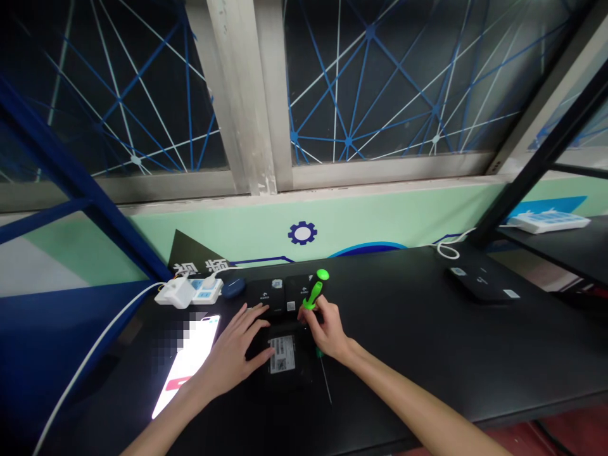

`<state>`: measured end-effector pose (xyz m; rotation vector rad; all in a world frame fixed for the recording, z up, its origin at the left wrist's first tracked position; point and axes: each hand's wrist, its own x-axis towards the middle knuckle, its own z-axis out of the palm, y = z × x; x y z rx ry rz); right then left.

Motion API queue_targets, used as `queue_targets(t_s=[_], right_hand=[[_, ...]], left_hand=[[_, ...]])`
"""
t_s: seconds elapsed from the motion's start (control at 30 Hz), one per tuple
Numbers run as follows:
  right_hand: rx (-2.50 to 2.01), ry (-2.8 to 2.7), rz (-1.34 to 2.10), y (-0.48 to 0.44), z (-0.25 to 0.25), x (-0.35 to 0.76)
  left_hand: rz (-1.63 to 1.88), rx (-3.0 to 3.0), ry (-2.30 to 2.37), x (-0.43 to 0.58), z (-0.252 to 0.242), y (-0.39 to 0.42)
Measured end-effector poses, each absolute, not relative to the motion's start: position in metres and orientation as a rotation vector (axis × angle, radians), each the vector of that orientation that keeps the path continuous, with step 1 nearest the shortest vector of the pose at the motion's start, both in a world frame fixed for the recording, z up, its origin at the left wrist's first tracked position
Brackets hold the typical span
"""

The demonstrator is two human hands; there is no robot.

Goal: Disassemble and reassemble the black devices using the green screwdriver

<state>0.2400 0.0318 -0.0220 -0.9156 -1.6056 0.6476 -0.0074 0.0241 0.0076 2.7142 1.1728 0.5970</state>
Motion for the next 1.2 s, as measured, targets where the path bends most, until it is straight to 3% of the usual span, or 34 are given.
queue_targets(t_s=[0.2,0.7,1.2], right_hand=[[-0.942,-1.777,0.557,0.029,-0.018,0.242],[-0.989,-1.915,0.361,0.031,-0.011,0.239],[-0.990,-1.832,0.509,0.031,-0.011,0.234]], left_hand=[[0.749,2.622,1.338,-0.012,0.005,0.028],[0.541,2.717,1.116,-0.013,0.005,0.024],[0.428,2.715,1.034,-0.014,0.009,0.025]])
